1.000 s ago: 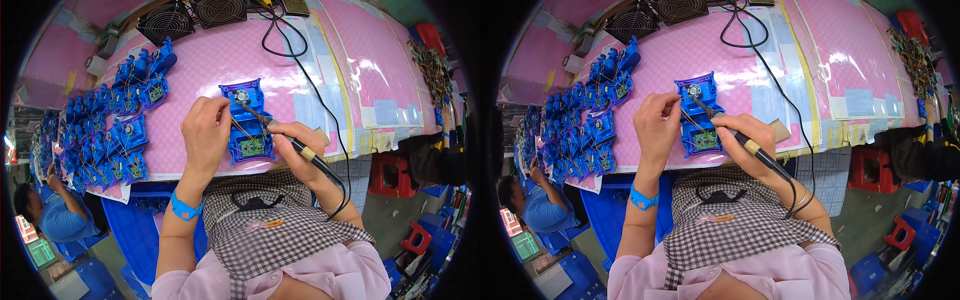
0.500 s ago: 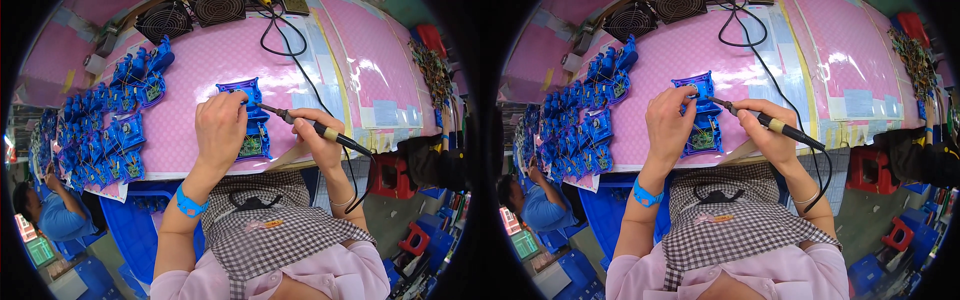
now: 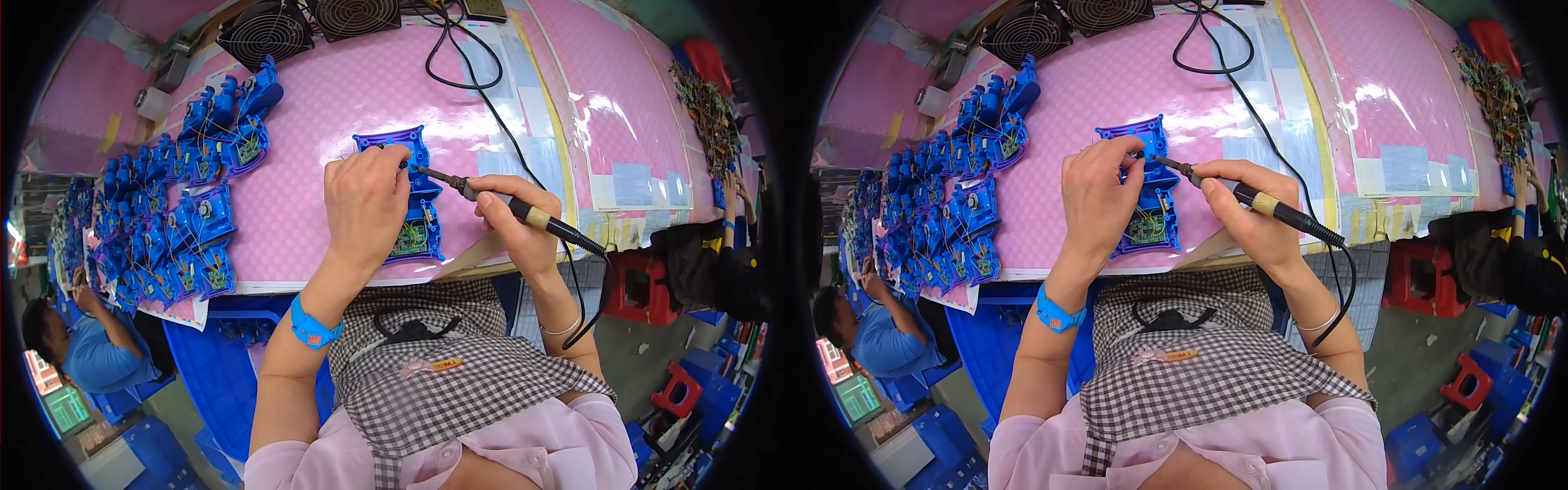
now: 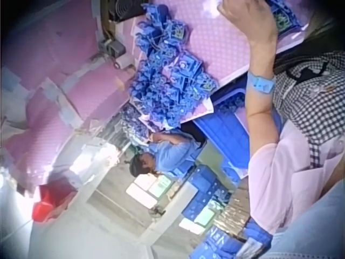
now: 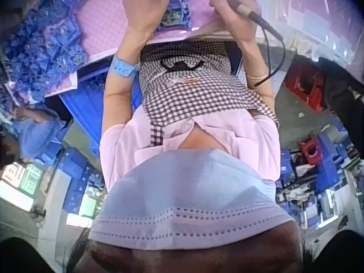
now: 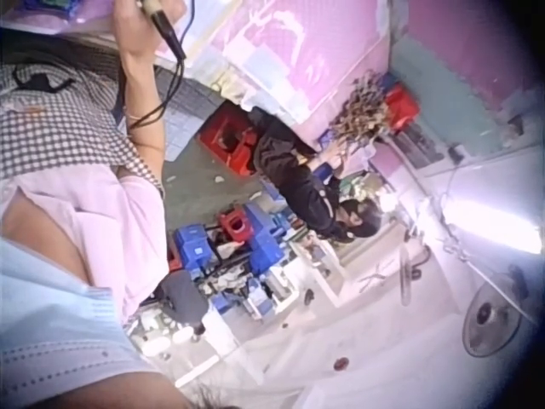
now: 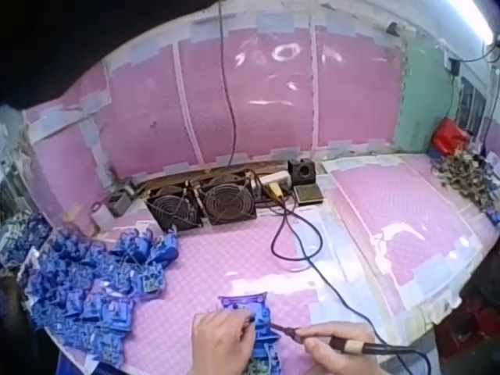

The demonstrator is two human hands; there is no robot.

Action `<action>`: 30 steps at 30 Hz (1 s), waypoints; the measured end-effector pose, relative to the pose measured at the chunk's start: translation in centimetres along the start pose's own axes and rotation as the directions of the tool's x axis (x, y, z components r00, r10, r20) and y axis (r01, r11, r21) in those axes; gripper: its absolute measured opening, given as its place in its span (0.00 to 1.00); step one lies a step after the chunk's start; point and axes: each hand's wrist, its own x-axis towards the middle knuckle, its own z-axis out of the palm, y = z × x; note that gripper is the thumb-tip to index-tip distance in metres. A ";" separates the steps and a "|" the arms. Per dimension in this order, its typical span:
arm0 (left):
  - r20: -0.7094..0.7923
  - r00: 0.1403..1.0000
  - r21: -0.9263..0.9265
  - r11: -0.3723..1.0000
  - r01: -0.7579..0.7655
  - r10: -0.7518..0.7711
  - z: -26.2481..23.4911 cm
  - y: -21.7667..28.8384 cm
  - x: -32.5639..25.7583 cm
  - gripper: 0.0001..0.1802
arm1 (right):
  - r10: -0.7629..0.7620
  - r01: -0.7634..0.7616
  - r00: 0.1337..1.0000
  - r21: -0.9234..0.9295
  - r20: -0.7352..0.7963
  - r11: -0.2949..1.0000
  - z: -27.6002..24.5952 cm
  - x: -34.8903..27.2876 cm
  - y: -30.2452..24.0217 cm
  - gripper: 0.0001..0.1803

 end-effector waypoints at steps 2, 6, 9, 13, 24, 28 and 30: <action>-0.040 0.999 -0.034 0.999 -0.011 0.010 -0.5 -0.1 -0.1 0.09 | 0.003 -0.003 1.000 0.001 0.008 1.000 0.0 0.0 -0.1 0.10; -0.306 0.920 -0.336 0.932 0.137 -0.246 -3.1 -1.2 -1.1 0.08 | -0.027 0.027 1.000 -0.013 -0.006 1.000 -0.1 0.0 0.0 0.10; -0.181 0.804 -0.630 0.695 0.348 -0.567 -4.0 -2.8 -2.2 0.06 | -0.041 0.041 0.999 -0.003 -0.032 0.999 -0.3 -0.1 -0.3 0.10; 0.058 0.825 -0.484 0.707 0.515 -0.562 -2.5 -3.1 -2.5 0.11 | -0.025 0.026 0.997 0.013 -0.079 1.000 -0.3 0.2 -0.4 0.10; -0.194 0.938 -0.134 0.955 0.264 -0.287 -2.6 -1.7 -2.7 0.05 | -0.089 0.086 0.994 -0.053 -0.057 0.995 0.3 -0.1 0.4 0.09; -0.274 0.942 -0.271 0.955 0.119 -0.195 -2.1 -0.8 -2.1 0.03 | -0.088 0.083 0.994 -0.071 -0.062 0.994 0.4 -0.1 0.2 0.09; -0.165 0.927 -0.399 0.882 0.249 -0.336 -2.0 -0.1 -1.8 0.04 | -0.091 0.087 0.994 -0.062 -0.067 0.994 0.6 -0.1 0.4 0.09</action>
